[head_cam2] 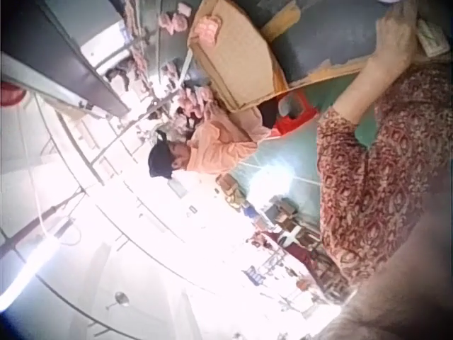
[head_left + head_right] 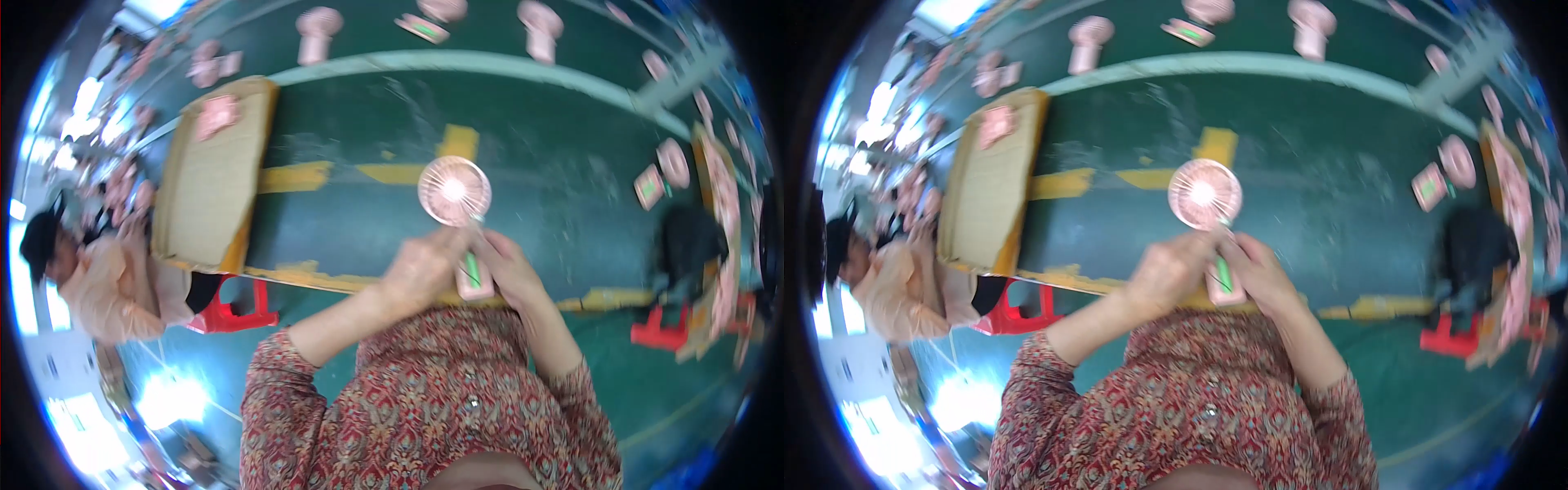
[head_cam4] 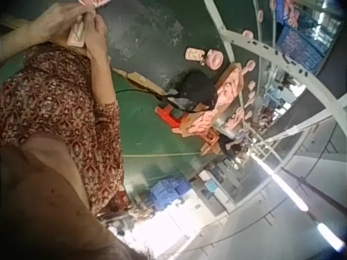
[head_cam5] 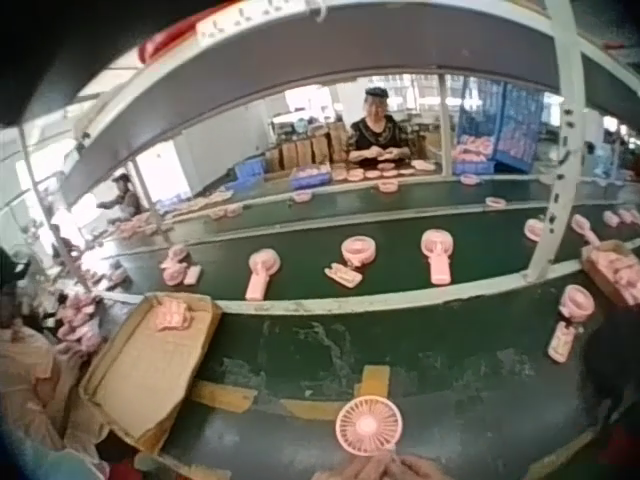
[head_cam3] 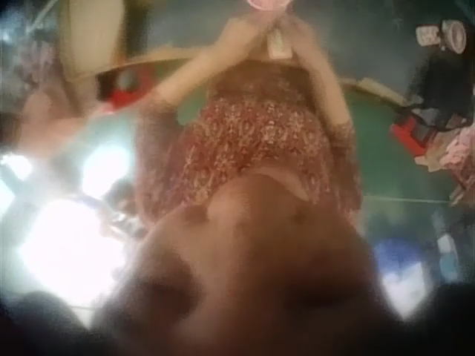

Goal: The person assembles a handheld fan by placing a battery and circuit board into the handle, fitting the handle covers together, and testing the power button. After placing the assembled fan on a conveyor belt, the person picks up more fan components from a cardboard box to repeat the process.

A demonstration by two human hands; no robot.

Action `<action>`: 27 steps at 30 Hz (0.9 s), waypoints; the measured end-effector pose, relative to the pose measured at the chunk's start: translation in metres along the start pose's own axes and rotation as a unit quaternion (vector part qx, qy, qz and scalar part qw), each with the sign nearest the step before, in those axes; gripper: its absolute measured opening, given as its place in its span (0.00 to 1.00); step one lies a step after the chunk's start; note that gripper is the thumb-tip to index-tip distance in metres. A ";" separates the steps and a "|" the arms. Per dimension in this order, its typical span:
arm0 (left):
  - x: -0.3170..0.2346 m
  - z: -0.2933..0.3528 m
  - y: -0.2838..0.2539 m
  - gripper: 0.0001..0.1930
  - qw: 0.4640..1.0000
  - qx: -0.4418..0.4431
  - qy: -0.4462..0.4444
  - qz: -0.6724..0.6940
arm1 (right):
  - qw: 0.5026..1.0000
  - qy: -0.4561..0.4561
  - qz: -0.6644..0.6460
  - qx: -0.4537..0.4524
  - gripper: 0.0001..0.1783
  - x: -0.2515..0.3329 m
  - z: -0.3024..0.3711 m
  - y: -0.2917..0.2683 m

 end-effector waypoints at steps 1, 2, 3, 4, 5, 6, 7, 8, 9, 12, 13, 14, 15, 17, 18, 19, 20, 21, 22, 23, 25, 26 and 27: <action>0.004 0.003 0.005 0.25 1.000 0.005 -0.016 0.002 | 1.000 0.009 -0.018 -0.012 0.15 -0.003 0.001 -0.003; 0.009 0.007 0.006 0.26 0.999 -0.021 -0.016 0.022 | 0.999 0.022 -0.035 -0.019 0.16 -0.007 0.000 -0.002; 0.015 0.007 0.003 0.26 0.998 -0.043 -0.009 0.051 | 0.999 0.014 -0.035 -0.025 0.16 -0.005 0.002 -0.002; 0.022 0.002 -0.006 0.24 0.998 -0.025 -0.052 0.036 | 0.999 0.007 -0.037 -0.036 0.16 -0.003 0.004 -0.005; 0.027 -0.002 -0.029 0.23 0.996 -0.078 -0.036 0.001 | 0.998 0.004 -0.048 -0.029 0.17 -0.003 0.005 -0.006; 0.039 -0.006 -0.057 0.22 0.991 -0.129 -0.019 -0.031 | 0.998 0.001 -0.060 -0.023 0.17 -0.002 0.002 -0.007; 0.062 -0.008 -0.083 0.19 0.980 -0.165 -0.013 -0.106 | 0.997 -0.002 -0.071 -0.023 0.18 0.002 0.004 -0.008; 0.087 -0.010 -0.114 0.17 0.971 -0.180 -0.041 -0.149 | 0.998 -0.004 -0.066 -0.016 0.18 0.004 0.005 -0.004; 0.119 -0.011 -0.145 0.16 0.959 -0.215 -0.103 -0.154 | 0.997 0.000 -0.079 -0.019 0.17 0.007 0.005 -0.003; 0.220 -0.004 -0.215 0.18 0.890 -0.214 -0.213 -0.341 | 0.996 0.001 -0.085 -0.020 0.16 0.013 0.004 0.001; 0.254 -0.003 -0.232 0.20 0.868 -0.200 -0.254 -0.376 | 0.996 0.000 -0.082 -0.022 0.17 0.015 0.004 0.001; 0.281 -0.003 -0.242 0.22 0.856 -0.186 -0.251 -0.411 | 0.997 -0.001 -0.079 -0.026 0.17 0.015 0.002 0.001; 0.306 -0.004 -0.251 0.24 0.842 -0.174 -0.248 -0.446 | 0.996 -0.002 -0.084 -0.028 0.17 0.015 0.002 0.000; 0.350 -0.008 -0.261 0.28 0.798 -0.129 -0.259 -0.529 | 0.996 -0.002 -0.091 -0.026 0.17 0.016 0.002 0.001; 0.366 -0.006 -0.264 0.30 0.798 -0.132 -0.287 -0.513 | 0.996 -0.002 -0.082 -0.026 0.17 0.016 0.001 0.000; 0.377 -0.006 -0.263 0.30 0.800 -0.140 -0.287 -0.508 | 0.996 0.004 -0.081 -0.035 0.17 0.014 0.001 -0.002; 0.390 -0.001 -0.262 0.29 0.785 -0.133 -0.301 -0.525 | 0.996 0.011 -0.082 -0.041 0.17 0.012 0.002 -0.001; 0.403 0.004 -0.266 0.28 0.767 -0.125 -0.317 -0.544 | 0.995 0.019 -0.090 -0.043 0.18 0.012 0.001 0.000; 0.418 0.007 -0.263 0.25 0.803 -0.062 -0.355 -0.475 | 0.995 0.018 -0.086 -0.045 0.18 0.012 0.002 0.001; 0.420 0.009 -0.266 0.25 0.803 -0.063 -0.357 -0.473 | 0.995 0.022 -0.092 -0.040 0.17 0.012 0.003 0.003; 0.424 0.019 -0.267 0.29 0.797 -0.007 -0.392 -0.459 | 0.994 0.026 -0.098 -0.037 0.17 0.013 0.003 0.004; 0.406 0.017 -0.267 0.20 0.829 -0.031 -0.325 -0.453 | 0.994 0.031 -0.100 -0.040 0.17 0.011 0.004 0.003; 0.394 0.020 -0.266 0.20 0.829 -0.026 -0.326 -0.453 | 0.994 0.026 -0.096 -0.052 0.18 0.013 0.005 0.001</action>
Point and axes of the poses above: each hand's wrist, its own z-axis away from the middle knuckle, its own y-axis out of the palm, x = y × z, the point moved 7 cm from there along -z, towards the middle knuckle, and after that the axes turned 5 degrees about -x, right-handed, at the moved point
